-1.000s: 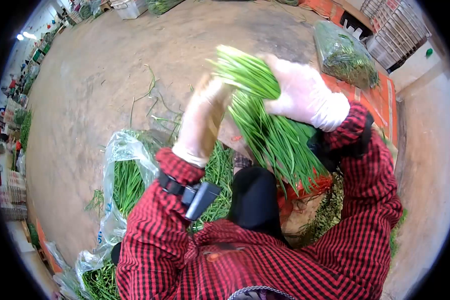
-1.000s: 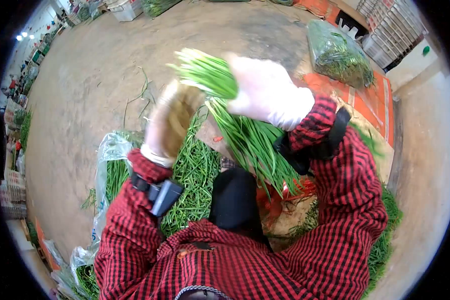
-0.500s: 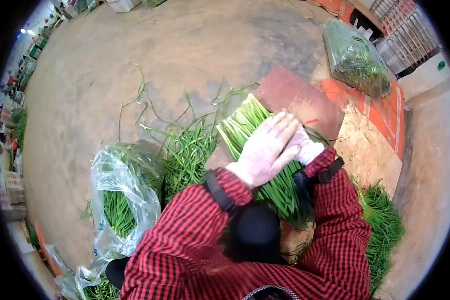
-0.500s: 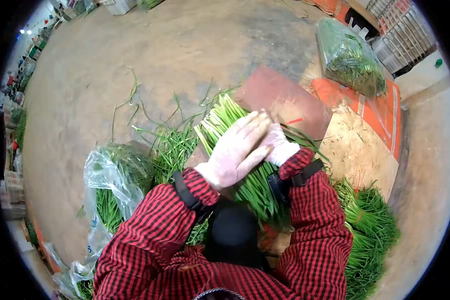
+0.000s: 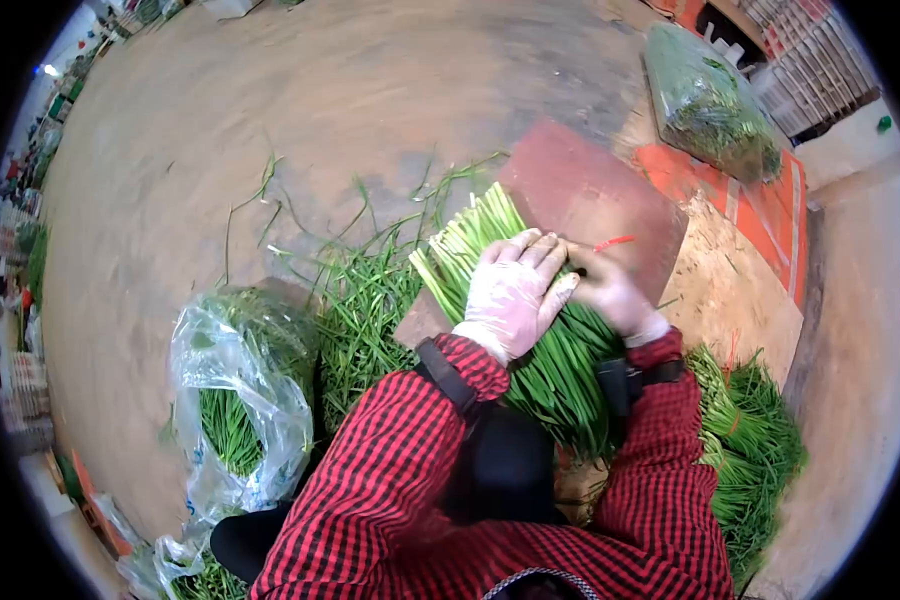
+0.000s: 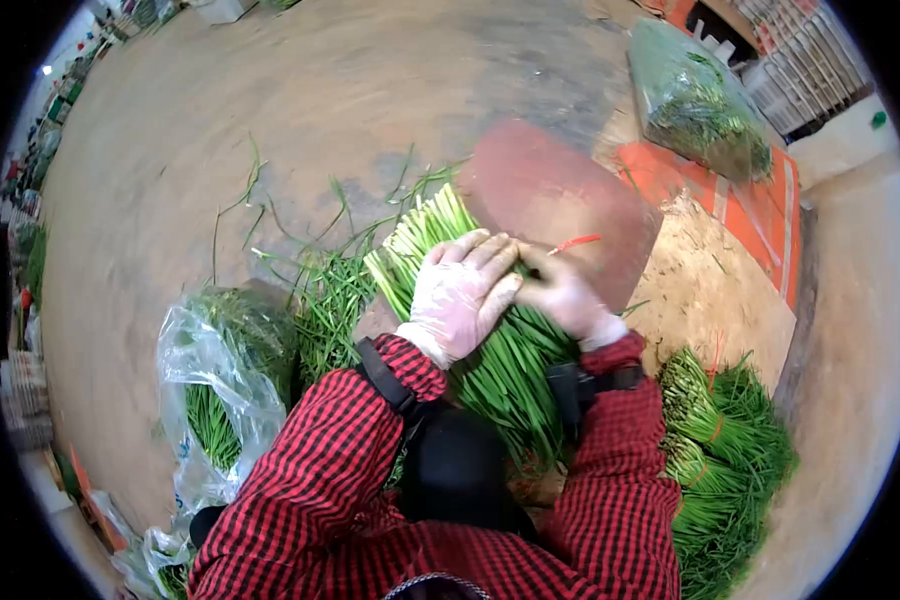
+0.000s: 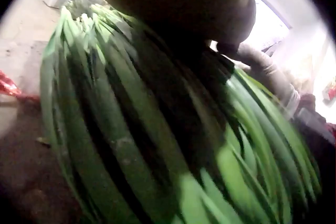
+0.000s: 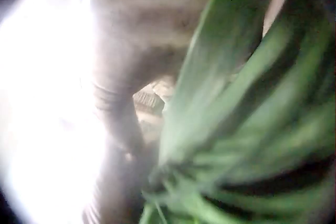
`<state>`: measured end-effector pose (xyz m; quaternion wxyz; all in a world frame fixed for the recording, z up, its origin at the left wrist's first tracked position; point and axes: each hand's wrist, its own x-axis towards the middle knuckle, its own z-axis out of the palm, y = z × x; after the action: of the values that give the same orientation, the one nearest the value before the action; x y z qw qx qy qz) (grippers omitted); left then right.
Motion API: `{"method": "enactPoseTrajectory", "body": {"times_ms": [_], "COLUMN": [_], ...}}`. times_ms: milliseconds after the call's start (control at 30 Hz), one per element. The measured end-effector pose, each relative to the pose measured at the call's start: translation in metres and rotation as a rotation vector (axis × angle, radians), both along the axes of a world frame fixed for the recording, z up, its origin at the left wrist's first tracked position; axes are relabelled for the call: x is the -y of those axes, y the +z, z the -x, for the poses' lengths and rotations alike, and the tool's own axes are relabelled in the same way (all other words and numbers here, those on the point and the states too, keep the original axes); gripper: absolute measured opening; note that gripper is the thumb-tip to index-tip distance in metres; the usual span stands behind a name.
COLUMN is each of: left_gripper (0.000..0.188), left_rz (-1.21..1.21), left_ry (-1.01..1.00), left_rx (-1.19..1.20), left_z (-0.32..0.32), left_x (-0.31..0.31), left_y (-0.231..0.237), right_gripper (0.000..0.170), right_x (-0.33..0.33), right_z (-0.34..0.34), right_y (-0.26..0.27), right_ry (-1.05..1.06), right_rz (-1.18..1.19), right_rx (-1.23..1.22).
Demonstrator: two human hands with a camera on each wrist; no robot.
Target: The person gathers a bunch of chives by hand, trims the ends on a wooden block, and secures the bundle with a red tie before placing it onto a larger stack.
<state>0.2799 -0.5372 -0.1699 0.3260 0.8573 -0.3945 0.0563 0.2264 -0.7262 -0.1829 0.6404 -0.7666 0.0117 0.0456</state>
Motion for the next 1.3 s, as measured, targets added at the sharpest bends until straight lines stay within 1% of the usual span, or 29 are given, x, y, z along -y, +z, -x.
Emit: {"method": "enactPoseTrajectory", "body": {"times_ms": [33, 67, 200, 233, 333, 367, 467, 500, 633, 667, 733, 767, 800, 867, 900, 933, 1000, 1067, 1133, 1167, 1200, 1267, 1300], "left_gripper": [0.043, 0.041, 0.039, 0.039, 0.039, 0.040, 0.041, 0.041, 0.042, 0.043, 0.044, 0.037, 0.033, 0.027, 0.028, 0.031, 0.033, 0.028, 0.025, 0.020, 0.019, 0.020, 0.024], "left_rz": [-0.039, -0.075, -0.060, -0.053, -0.044, -0.046, -0.048, -0.055, -0.014, -0.005, 0.012, 0.075, 0.190, 0.419, 0.594, 0.744, 0.818, 0.867, 0.868, 0.914, 0.907, 0.727, 0.718], "left_ry": [0.000, -0.004, 0.025, 0.025, 0.032, 0.034, 0.034, 0.029, 0.037, 0.038, 0.037, 0.068, 0.054, 0.024, 0.040, 0.008, 0.110, 0.258, 0.456, 0.521, 0.577, 0.542, 0.550], "left_rx": [0.028, 0.056, 0.065, 0.073, 0.088, 0.082, 0.095, 0.089, 0.088, 0.075, 0.045, 0.047, 0.003, -0.087, -0.171, -0.269, -0.324, -0.357, -0.466, -0.586, -0.684, -0.638, -0.774], "left_z": [0.002, 0.003, 0.008, 0.009, 0.011, 0.012, 0.013, 0.014, 0.014, 0.014, 0.013, 0.012, 0.011, 0.008, 0.010, 0.010, 0.015, 0.015, 0.012, 0.010, 0.007, 0.006, 0.008], "left_x": [-0.001, -0.002, 0.001, 0.000, -0.002, -0.003, -0.006, -0.007, -0.007, -0.007, -0.006, -0.005, -0.006, -0.012, -0.020, -0.031, -0.058, -0.083, -0.108, -0.115, -0.120, -0.122, -0.117], "left_y": [-0.001, -0.002, -0.005, -0.005, -0.006, -0.007, -0.007, -0.007, -0.006, -0.007, -0.002, 0.002, -0.002, -0.013, -0.005, -0.002, 0.009, 0.005, -0.007, -0.014, -0.018, -0.027, -0.024], "right_gripper": [0.027, 0.025, 0.033, 0.043, 0.047, 0.043, 0.039, 0.034, 0.020, 0.020, 0.021, 0.024, 0.021, 0.019, 0.020, 0.023, 0.025, 0.025, 0.025, 0.025, 0.024, 0.024, 0.024], "right_x": [0.022, 0.033, 0.072, 0.072, 0.062, 0.067, 0.063, 0.052, 0.026, 0.017, -0.018, -0.033, -0.047, -0.059, -0.067, -0.075, -0.078, -0.078, -0.075, -0.074, -0.074, -0.073, -0.073], "right_z": [0.000, 0.001, -0.012, -0.021, -0.051, -0.061, -0.084, -0.085, -0.087, -0.083, -0.067, -0.056, -0.048, -0.033, -0.030, -0.027, -0.027, -0.028, -0.029, -0.029, -0.030, -0.031, -0.031], "right_y": [-0.003, -0.008, -0.021, -0.010, -0.018, -0.035, -0.058, -0.042, -0.032, -0.030, 0.002, 0.018, 0.023, 0.009, 0.000, -0.011, -0.021, -0.025, -0.026, -0.026, -0.027, -0.029, -0.029], "right_ry": [-0.130, -0.429, -0.538, -0.447, -0.254, -0.238, -0.299, -0.260, -0.340, -0.362, -0.407, -0.365, -0.380, -0.489, -0.586, -0.601, -0.608, -0.597, -0.594, -0.593, -0.590, -0.572, -0.573], "right_rz": [-0.123, -0.265, 0.382, 0.590, 0.984, 0.811, 0.942, 0.952, 0.546, 0.556, 0.568, 0.682, 0.798, 0.680, 0.669, 0.607, 0.619, 0.650, 0.666, 0.661, 0.653, 0.660, 0.664], "right_rx": [-0.136, -0.311, -0.541, -0.627, -0.559, -0.613, -0.430, -0.429, -0.164, -0.051, 0.172, 0.144, 0.112, 0.271, 0.361, 0.454, 0.517, 0.528, 0.530, 0.521, 0.513, 0.506, 0.503]}}
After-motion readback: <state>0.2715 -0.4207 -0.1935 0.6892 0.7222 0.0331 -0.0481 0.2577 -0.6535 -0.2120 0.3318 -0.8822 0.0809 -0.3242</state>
